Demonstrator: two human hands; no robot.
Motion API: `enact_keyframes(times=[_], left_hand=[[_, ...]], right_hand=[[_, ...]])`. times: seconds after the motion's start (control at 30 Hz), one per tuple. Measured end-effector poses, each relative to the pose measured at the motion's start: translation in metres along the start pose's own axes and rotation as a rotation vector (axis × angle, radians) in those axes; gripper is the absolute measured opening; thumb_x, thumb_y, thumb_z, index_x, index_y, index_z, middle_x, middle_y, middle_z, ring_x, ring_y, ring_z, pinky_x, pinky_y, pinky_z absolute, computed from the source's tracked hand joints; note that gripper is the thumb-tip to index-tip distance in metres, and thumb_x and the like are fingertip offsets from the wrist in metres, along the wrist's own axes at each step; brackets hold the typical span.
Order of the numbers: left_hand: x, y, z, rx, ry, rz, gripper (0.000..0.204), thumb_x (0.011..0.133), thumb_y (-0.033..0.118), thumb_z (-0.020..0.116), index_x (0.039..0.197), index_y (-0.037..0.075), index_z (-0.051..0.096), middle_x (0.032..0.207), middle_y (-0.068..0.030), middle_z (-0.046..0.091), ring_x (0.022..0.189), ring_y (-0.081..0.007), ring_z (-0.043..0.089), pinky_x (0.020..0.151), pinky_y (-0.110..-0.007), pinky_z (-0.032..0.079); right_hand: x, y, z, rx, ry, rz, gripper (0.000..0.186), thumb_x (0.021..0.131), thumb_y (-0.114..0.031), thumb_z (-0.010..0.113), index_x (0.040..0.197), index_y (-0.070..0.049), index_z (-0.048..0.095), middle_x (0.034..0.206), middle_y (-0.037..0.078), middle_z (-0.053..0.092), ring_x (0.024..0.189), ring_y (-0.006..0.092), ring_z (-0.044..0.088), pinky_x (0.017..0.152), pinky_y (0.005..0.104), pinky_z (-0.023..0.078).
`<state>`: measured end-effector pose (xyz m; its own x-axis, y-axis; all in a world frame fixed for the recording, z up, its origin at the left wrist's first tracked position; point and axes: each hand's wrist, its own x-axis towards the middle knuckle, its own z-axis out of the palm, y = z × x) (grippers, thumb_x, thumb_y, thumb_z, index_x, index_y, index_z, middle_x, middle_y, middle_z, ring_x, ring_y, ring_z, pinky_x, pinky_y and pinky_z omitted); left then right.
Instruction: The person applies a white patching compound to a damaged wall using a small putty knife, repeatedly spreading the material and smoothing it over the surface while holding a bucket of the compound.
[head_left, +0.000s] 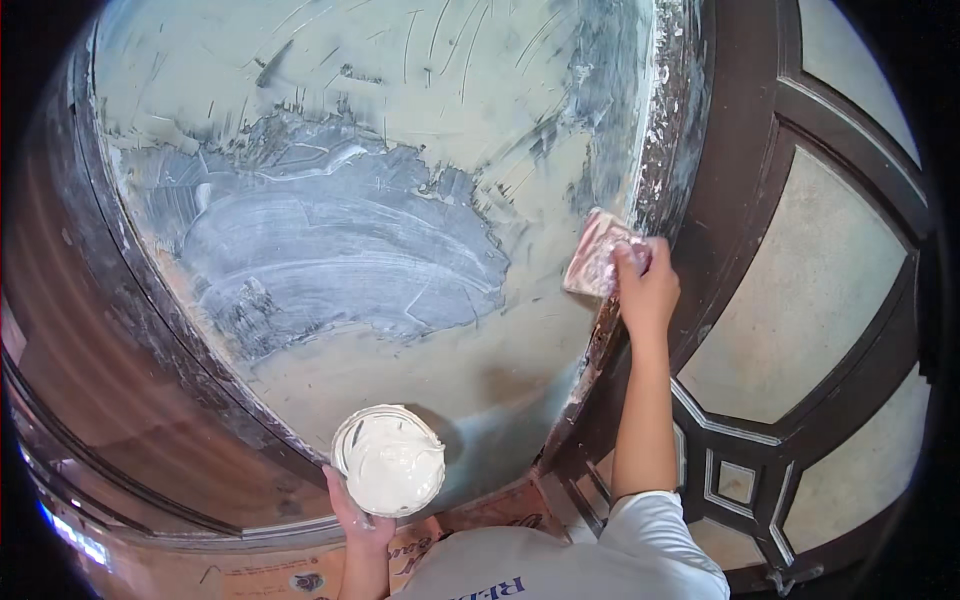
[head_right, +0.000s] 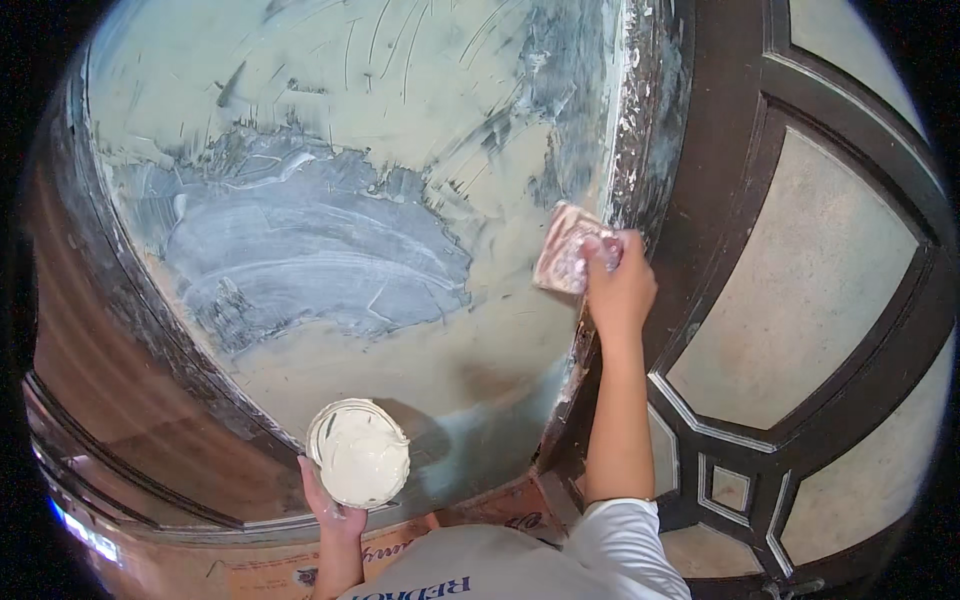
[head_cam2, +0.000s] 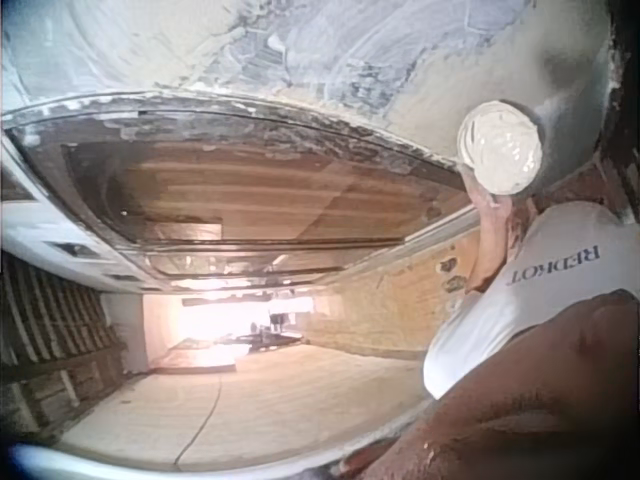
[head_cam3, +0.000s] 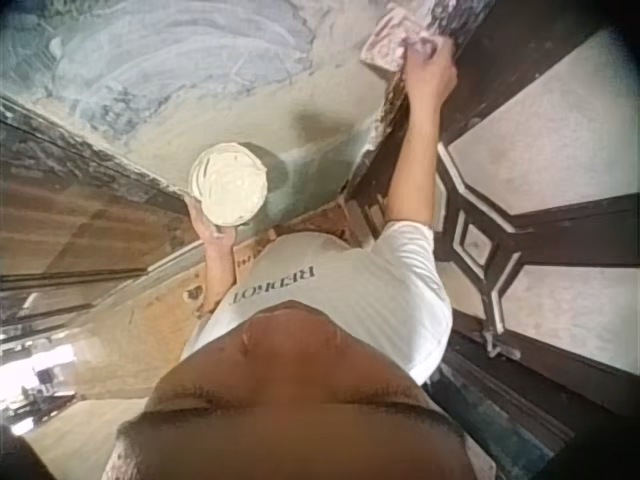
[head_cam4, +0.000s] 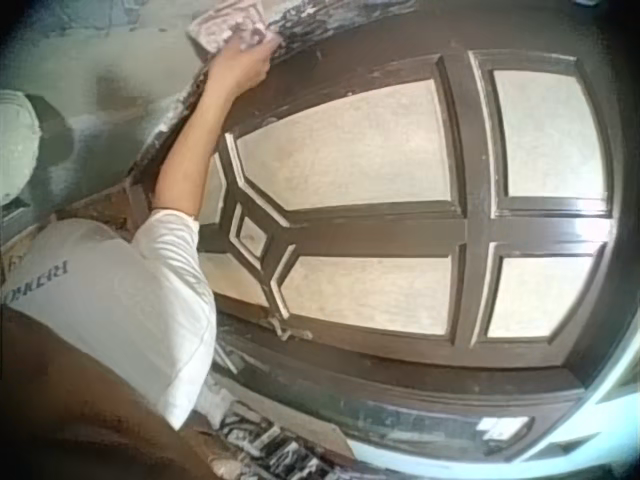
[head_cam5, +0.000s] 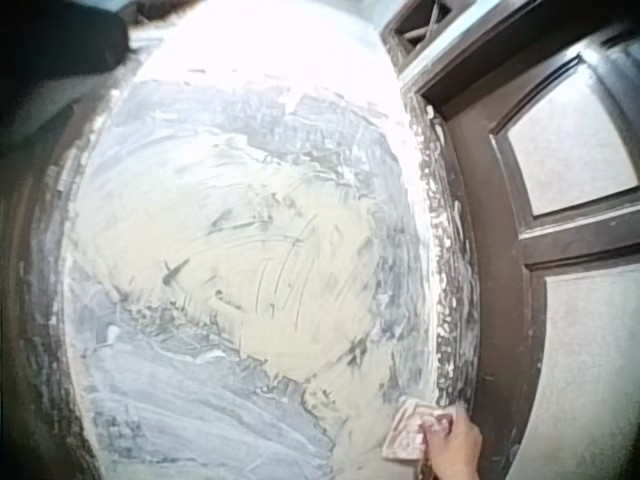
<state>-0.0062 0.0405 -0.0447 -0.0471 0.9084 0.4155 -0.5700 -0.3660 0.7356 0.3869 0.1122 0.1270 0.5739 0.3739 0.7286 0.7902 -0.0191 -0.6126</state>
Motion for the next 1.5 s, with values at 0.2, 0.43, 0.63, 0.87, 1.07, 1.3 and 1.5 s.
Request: enact_keyframes(times=[0.2,0.43,0.63,0.87,1.07,1.3,1.5], left_hand=[[-0.002,-0.005,-0.003,-0.267,0.134,-0.297,0.065,0.099,0.053,0.039,0.146,0.007,0.035,0.144,-0.0133,0.045,0.130,-0.0306,0.047,0.108,-0.047,0.040],[-0.005,0.007,0.017,-0.497,0.167,-0.341,0.056,0.103,0.042,0.036,0.146,0.006,0.031,0.143,-0.0183,0.044,0.127,-0.0267,0.050,0.108,-0.042,0.040],[-0.014,-0.001,0.014,-0.276,0.195,-0.321,0.063,0.100,0.054,0.036,0.144,0.008,0.040,0.143,-0.0120,0.047,0.128,-0.0292,0.049,0.107,-0.045,0.041],[-0.016,-0.002,0.022,-0.375,0.191,-0.316,0.062,0.100,0.053,0.038,0.143,0.008,0.041,0.143,-0.0124,0.048,0.128,-0.0292,0.049,0.107,-0.044,0.041],[-0.017,0.002,0.032,-0.204,0.219,-0.259,0.063,0.100,0.054,0.038,0.142,0.008,0.042,0.142,-0.0120,0.049,0.128,-0.0289,0.050,0.107,-0.045,0.041],[-0.019,-0.006,0.040,-0.345,0.185,-0.355,0.064,0.100,0.054,0.037,0.143,0.008,0.042,0.142,-0.0121,0.049,0.127,-0.0289,0.051,0.106,-0.044,0.042],[-0.024,0.002,0.062,-0.436,0.206,-0.378,0.063,0.101,0.053,0.035,0.144,0.008,0.039,0.144,-0.0126,0.047,0.129,-0.0295,0.049,0.108,-0.044,0.041]], right_hand=[[-0.031,-0.009,0.020,0.148,-0.252,-0.008,0.035,0.084,-0.034,0.072,0.101,-0.006,0.059,0.085,0.018,0.067,0.079,0.0391,0.065,0.070,0.0439,0.050],[-0.057,-0.005,0.021,0.167,-0.475,-0.082,0.035,0.084,-0.033,0.072,0.102,-0.006,0.059,0.087,0.017,0.067,0.081,0.0375,0.065,0.071,0.0432,0.050],[-0.017,-0.017,0.015,0.018,-0.188,-0.033,0.033,0.087,-0.035,0.069,0.100,-0.007,0.060,0.090,0.017,0.068,0.087,0.0382,0.065,0.075,0.0443,0.049],[-0.049,-0.004,0.023,0.092,-0.426,-0.220,0.036,0.083,-0.033,0.072,0.107,-0.010,0.059,0.095,0.014,0.068,0.089,0.0385,0.065,0.077,0.0445,0.050],[-0.022,0.030,0.017,0.134,0.051,0.056,0.030,0.084,-0.029,0.071,0.101,-0.007,0.061,0.088,0.018,0.069,0.082,0.0391,0.066,0.073,0.0458,0.050],[-0.072,0.025,0.036,0.174,-0.378,-0.164,0.030,0.085,-0.030,0.072,0.097,-0.006,0.060,0.088,0.018,0.068,0.082,0.0380,0.066,0.073,0.0459,0.050],[-0.056,0.064,0.035,0.615,0.064,0.220,0.031,0.088,-0.026,0.071,0.097,0.000,0.056,0.078,0.013,0.064,0.070,0.0263,0.062,0.068,0.0377,0.049]])
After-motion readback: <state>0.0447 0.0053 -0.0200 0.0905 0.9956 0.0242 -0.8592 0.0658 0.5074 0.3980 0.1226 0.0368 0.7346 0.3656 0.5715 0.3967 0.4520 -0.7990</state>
